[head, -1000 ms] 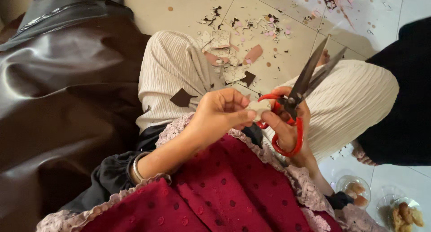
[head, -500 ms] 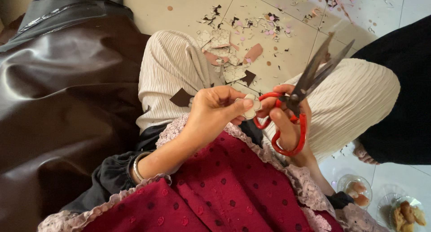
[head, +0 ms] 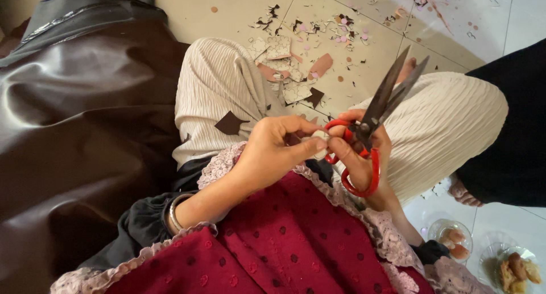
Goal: The person sits on the floor and uses red-handled scissors to cut cloud-shaped outlines from a sheet of white paper. They rotate the paper to follow the drawn lines and trim the edges, leaving cut-out shapes and scraps on the floor.
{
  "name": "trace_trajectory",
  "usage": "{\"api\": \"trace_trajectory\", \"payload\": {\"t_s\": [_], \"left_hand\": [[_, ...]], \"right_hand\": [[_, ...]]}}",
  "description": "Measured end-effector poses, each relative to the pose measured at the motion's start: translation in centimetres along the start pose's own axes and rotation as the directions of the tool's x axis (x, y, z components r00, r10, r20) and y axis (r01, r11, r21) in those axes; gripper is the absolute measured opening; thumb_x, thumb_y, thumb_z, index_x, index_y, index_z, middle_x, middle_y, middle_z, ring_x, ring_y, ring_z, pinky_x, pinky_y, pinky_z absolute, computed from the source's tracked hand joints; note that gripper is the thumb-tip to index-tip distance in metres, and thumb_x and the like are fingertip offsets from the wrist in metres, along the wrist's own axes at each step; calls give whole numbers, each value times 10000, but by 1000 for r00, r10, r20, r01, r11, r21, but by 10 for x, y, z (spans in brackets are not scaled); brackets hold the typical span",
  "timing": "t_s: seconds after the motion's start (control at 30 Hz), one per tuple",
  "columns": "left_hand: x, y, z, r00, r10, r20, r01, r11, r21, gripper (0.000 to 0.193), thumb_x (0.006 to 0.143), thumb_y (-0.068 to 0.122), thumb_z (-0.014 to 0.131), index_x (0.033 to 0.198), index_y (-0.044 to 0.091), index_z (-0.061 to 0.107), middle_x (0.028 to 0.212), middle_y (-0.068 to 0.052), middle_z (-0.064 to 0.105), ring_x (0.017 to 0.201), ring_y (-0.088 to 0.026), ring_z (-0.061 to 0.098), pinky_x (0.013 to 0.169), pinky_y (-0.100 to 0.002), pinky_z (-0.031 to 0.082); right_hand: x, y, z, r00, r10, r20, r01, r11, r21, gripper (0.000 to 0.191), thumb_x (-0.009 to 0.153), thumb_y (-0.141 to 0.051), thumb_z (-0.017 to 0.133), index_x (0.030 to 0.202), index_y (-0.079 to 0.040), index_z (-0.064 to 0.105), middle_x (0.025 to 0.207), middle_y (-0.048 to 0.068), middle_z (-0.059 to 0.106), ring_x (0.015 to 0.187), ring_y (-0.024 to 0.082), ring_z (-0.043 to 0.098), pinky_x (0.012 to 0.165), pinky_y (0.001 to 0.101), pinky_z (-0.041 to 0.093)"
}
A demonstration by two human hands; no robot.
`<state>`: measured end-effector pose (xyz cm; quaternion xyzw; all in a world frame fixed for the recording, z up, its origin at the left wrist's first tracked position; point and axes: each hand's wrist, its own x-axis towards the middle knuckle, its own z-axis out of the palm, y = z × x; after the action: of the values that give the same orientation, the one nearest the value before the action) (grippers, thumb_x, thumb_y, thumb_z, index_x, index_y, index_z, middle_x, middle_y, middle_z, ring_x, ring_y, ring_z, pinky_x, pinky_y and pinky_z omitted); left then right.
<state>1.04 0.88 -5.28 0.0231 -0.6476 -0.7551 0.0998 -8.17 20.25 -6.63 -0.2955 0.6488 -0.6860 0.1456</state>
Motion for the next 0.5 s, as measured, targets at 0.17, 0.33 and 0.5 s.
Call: {"api": "trace_trajectory", "payload": {"t_s": [0.17, 0.33, 0.5], "left_hand": [[1, 11, 1, 985, -153, -78, 124, 948, -293, 217, 928, 119, 740, 1092, -21, 713, 905, -40, 755, 767, -73, 699, 645, -217, 574], [-6, 26, 3, 981, -142, -135, 79, 918, -389, 172, 925, 101, 766, 1015, -29, 699, 886, -64, 753, 745, -86, 695, 671, -230, 584], [-10, 36, 6, 980, -103, -172, 24, 913, -407, 178, 922, 91, 767, 1013, -45, 697, 874, -82, 762, 729, -86, 690, 658, -230, 576]], "right_hand": [[2, -4, 1, 997, -26, 67, 18, 993, 113, 550, 1032, -233, 680, 1452, 11, 422, 1103, 141, 671, 951, 165, 649, 877, 329, 548], [-5, -12, 6, 953, 38, 300, -77, 990, 119, 981, 928, -596, 735, 1570, -1, 293, 1460, 140, 496, 1269, 210, 518, 1059, 392, 432], [-4, -14, 6, 906, 98, 412, -145, 986, 83, 1214, 786, -760, 769, 1576, -21, 217, 1531, 107, 405, 1317, 203, 469, 1112, 402, 398]]}}
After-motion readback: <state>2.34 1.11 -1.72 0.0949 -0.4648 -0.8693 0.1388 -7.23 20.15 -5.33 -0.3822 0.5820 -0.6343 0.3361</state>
